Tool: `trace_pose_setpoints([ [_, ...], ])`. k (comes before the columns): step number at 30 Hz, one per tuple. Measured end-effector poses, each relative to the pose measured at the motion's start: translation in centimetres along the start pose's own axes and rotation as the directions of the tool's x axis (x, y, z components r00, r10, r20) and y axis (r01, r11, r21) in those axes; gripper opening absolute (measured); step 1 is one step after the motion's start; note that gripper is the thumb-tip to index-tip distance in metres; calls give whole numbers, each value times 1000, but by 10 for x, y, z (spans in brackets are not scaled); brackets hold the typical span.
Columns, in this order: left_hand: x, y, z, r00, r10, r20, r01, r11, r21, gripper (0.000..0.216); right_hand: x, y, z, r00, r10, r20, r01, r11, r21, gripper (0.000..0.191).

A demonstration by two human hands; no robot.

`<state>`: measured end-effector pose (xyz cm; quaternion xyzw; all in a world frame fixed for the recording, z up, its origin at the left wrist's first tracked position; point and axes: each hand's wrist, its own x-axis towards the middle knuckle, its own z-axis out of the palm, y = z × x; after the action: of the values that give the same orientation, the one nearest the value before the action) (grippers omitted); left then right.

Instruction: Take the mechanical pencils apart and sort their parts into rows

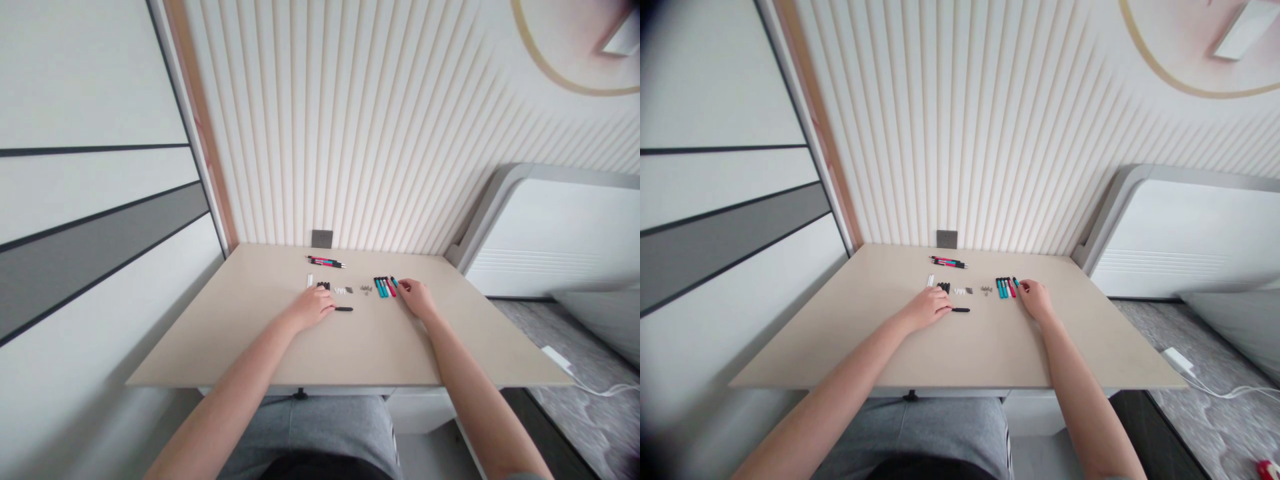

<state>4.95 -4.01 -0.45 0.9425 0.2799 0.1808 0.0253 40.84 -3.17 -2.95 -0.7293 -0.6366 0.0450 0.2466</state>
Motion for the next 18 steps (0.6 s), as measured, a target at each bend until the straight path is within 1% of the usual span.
trace_pose_setpoints([
  [3, 0, 0, 0, 1000, -1, -2, 1, 1000, 0, 18, -1, -7, 3, 1000, 9, -10, -9, 1000, 3, 28],
  [8, 0, 0, 0, 1000, -6, -6, 6, 1000, -2, 18, -2, -15, 7, 1000, 25, -14, -26, 998, -61, 26],
  [11, 0, 0, 0, 1000, -7, -2, 7, 1000, 1, 19, -5, -19, 5, 999, 36, -7, -37, 997, -66, 28],
  [13, 0, 0, 0, 1000, -8, 5, 8, 1000, 8, 19, -8, -23, 1, 999, 28, -39, -30, 998, -55, 30],
  [15, 0, 1, -1, 1000, -12, 11, 12, 1000, 17, 20, -13, -30, -4, 989, -14, -147, 7, 999, -49, 33],
  [16, 0, 1, -2, 1000, -18, 13, 18, 1000, 21, 20, -17, -35, -7, 975, -63, -213, 53, 997, -52, 34],
  [17, 1, 2, -2, 1000, -27, 15, 27, 999, 25, 20, -20, -42, -9, 954, -137, -267, 126, 990, -59, 35],
  [18, 1, 2, -3, 999, -39, 16, 39, 999, 26, 20, -24, -50, -11, 928, -232, -292, 222, 973, -65, 34],
])
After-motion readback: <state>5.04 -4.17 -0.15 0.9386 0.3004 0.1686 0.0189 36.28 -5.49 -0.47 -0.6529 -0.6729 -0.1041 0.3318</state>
